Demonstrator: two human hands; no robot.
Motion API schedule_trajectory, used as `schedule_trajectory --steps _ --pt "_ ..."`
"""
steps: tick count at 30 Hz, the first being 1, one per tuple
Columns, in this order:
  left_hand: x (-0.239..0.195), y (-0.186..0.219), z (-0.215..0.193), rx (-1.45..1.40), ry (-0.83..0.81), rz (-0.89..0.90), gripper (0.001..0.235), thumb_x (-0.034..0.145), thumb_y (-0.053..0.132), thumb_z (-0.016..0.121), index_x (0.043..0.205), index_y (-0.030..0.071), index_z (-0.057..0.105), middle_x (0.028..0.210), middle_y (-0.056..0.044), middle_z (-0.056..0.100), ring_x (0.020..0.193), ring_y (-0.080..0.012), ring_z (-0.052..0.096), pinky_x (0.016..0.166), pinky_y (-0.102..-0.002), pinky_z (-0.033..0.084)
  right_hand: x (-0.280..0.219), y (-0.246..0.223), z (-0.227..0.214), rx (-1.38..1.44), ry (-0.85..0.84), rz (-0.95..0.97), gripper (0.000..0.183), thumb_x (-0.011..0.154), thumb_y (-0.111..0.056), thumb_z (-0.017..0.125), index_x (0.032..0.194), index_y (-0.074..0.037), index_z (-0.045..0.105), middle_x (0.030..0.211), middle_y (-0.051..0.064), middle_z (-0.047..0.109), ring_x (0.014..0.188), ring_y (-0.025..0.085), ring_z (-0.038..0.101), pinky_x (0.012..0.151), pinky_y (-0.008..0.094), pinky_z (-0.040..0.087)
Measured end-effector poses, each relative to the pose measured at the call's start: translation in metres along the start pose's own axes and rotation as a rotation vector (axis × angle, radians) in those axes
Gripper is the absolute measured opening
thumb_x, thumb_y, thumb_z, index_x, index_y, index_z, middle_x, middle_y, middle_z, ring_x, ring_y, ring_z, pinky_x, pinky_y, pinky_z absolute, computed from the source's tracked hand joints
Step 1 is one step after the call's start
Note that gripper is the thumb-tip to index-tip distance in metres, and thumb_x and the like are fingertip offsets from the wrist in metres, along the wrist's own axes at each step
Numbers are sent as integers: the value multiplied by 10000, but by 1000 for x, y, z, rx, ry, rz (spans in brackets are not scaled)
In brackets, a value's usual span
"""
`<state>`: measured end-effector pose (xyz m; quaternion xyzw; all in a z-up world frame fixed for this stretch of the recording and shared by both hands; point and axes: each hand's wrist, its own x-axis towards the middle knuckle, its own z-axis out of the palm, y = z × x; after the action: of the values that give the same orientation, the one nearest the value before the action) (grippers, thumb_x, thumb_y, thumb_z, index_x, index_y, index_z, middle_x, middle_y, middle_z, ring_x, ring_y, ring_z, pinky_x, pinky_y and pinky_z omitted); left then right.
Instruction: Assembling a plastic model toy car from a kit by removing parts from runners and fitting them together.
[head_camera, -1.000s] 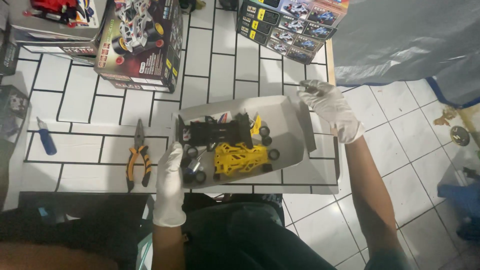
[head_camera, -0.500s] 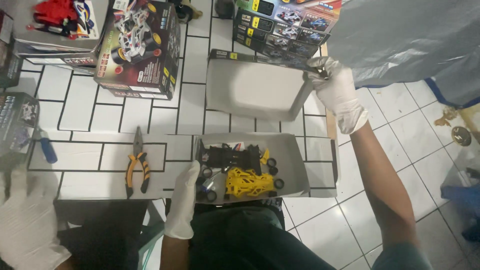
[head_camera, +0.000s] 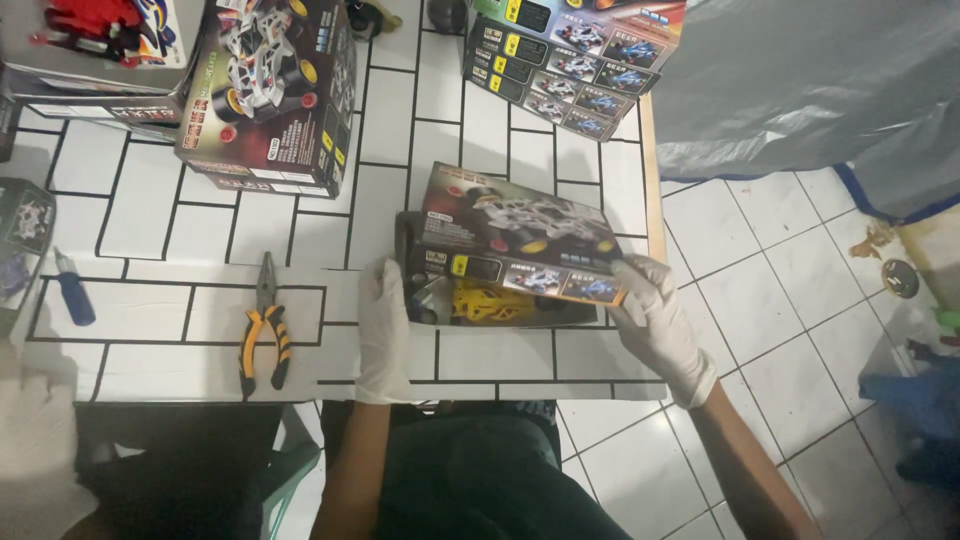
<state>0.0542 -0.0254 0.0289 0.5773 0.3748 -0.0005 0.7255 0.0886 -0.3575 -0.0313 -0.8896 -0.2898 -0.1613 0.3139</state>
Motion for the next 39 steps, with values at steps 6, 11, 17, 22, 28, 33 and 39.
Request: schedule_trajectory --steps 6,11,17,22,28,33,39 --pt "31 -56 -18 168 5 54 571 1015 403 583 1453 57 460 1446 -265 495 1400 -374 464 1184 -479 347 -34 -6 18 -35 82 -51 641 793 67 754 1390 -117 613 1328 166 537 1239 360 595 997 449 524" --pt "35 -64 -34 357 -110 112 575 1037 439 464 1478 72 496 1539 -245 423 1467 -381 359 1238 -509 261 -67 20 39 -162 123 -250 600 753 8 778 1322 -128 642 1310 133 575 1222 324 613 1009 402 535" --pt "-29 6 -13 247 -62 17 580 951 371 619 1501 227 506 1563 -62 477 1481 -252 377 1219 -448 314 -54 -5 46 -84 125 -357 497 821 -3 741 1295 -107 639 1295 121 552 1279 338 554 1036 411 496" --pt "-19 -7 -12 260 -34 -6 524 931 417 635 1428 266 565 1486 -21 555 1427 -222 454 1196 -447 364 -53 -33 35 161 70 125 312 851 -183 751 1159 -142 724 1278 94 617 1213 282 620 1009 410 535" --pt "-14 -26 -22 165 -19 130 575 959 495 565 1382 106 606 1421 -198 587 1365 -377 514 1137 -545 391 -21 -78 49 367 304 539 113 907 -1 738 942 -106 712 1093 30 632 1159 168 604 955 354 513" --pt "-12 -17 -30 84 -89 113 532 929 436 644 1345 105 652 1433 -151 614 1371 -322 529 1150 -491 367 31 -127 30 511 264 1098 617 866 -79 745 1416 -153 474 1474 121 542 1440 312 431 1189 472 374" --pt "-23 1 -28 303 2 -3 480 919 433 588 1304 164 685 1443 -93 611 1376 -259 530 1152 -464 410 42 -133 17 505 80 1120 564 906 -106 663 1453 -89 526 1441 177 586 1392 351 498 1144 508 404"
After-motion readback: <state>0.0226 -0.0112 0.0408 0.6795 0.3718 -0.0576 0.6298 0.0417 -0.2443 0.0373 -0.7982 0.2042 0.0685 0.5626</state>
